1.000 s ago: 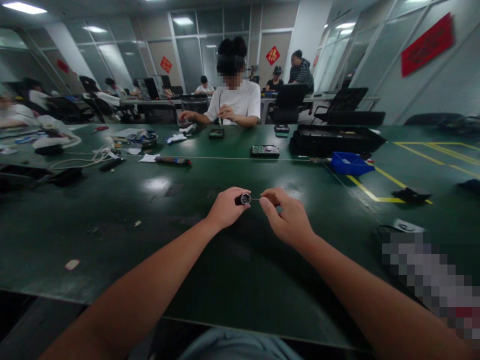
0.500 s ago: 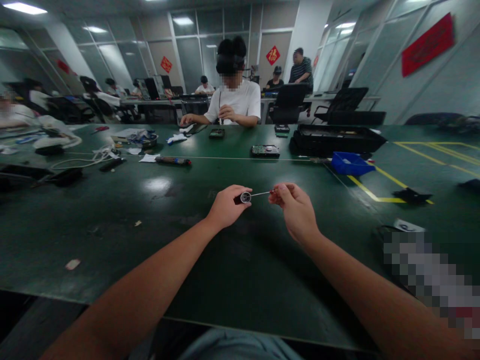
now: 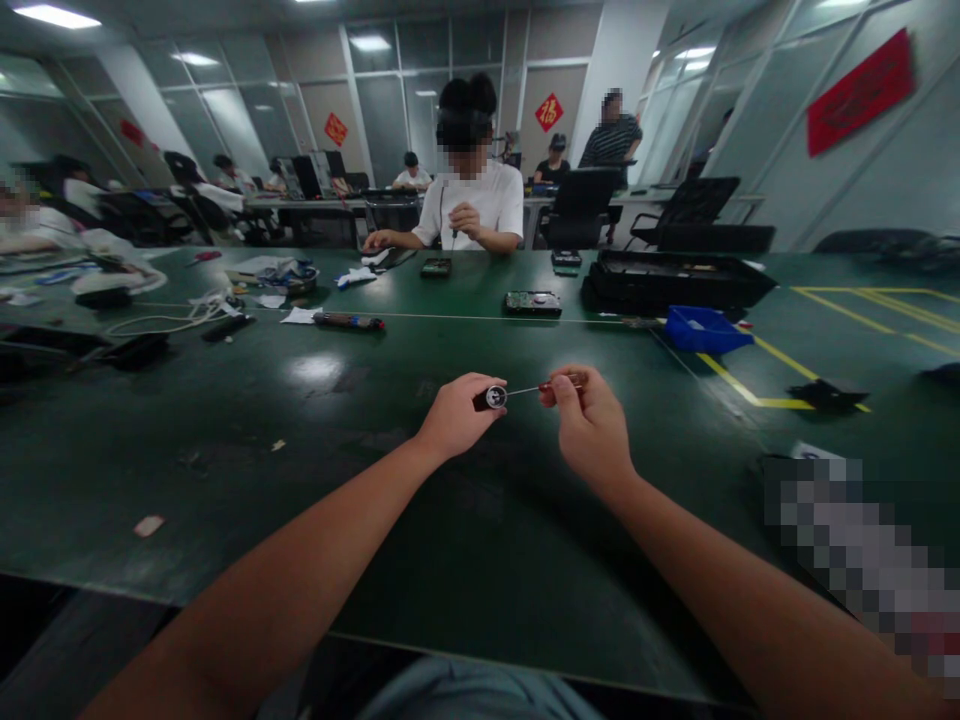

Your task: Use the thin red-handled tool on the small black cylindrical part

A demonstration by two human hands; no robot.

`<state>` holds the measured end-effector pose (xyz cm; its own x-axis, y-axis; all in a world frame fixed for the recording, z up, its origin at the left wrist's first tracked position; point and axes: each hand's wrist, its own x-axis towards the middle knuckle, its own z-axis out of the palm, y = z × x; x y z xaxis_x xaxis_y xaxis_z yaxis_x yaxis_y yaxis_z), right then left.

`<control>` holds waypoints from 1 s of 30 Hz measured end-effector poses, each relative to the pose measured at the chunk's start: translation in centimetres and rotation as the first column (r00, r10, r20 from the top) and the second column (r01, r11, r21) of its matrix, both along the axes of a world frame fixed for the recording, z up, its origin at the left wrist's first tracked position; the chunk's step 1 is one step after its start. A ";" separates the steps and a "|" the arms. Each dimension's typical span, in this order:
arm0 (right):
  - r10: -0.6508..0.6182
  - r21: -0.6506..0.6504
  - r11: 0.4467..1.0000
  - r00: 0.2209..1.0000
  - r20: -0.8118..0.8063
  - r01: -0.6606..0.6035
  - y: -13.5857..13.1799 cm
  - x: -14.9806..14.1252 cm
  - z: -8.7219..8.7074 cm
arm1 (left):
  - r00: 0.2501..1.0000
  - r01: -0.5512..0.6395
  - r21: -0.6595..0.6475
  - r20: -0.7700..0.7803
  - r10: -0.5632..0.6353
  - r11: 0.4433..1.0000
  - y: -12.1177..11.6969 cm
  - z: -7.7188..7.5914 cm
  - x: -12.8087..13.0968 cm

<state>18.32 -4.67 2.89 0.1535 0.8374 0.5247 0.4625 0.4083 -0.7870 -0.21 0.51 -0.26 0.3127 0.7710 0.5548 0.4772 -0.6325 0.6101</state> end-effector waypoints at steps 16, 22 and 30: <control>-0.060 0.072 0.997 0.943 0.326 0.038 -0.5 0.1 0.2 | 1.000 -0.005 -0.031 -0.012 0.005 1.000 0.4 -0.4 -0.1; 0.086 0.033 0.994 0.943 0.322 -0.102 -0.6 0.0 0.5 | 1.000 -0.011 -0.035 -0.014 0.010 0.999 0.4 -0.4 -0.1; 0.081 0.022 0.996 0.970 0.229 -0.089 -0.4 0.1 -0.1 | 1.000 -0.012 -0.040 -0.019 0.011 0.999 0.3 -0.3 -0.1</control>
<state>18.46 -5.07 2.78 -0.0440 0.8242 0.5645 0.5905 0.4773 -0.6508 -0.27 0.85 -0.58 0.3138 0.7959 0.5177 0.4959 -0.6024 0.6254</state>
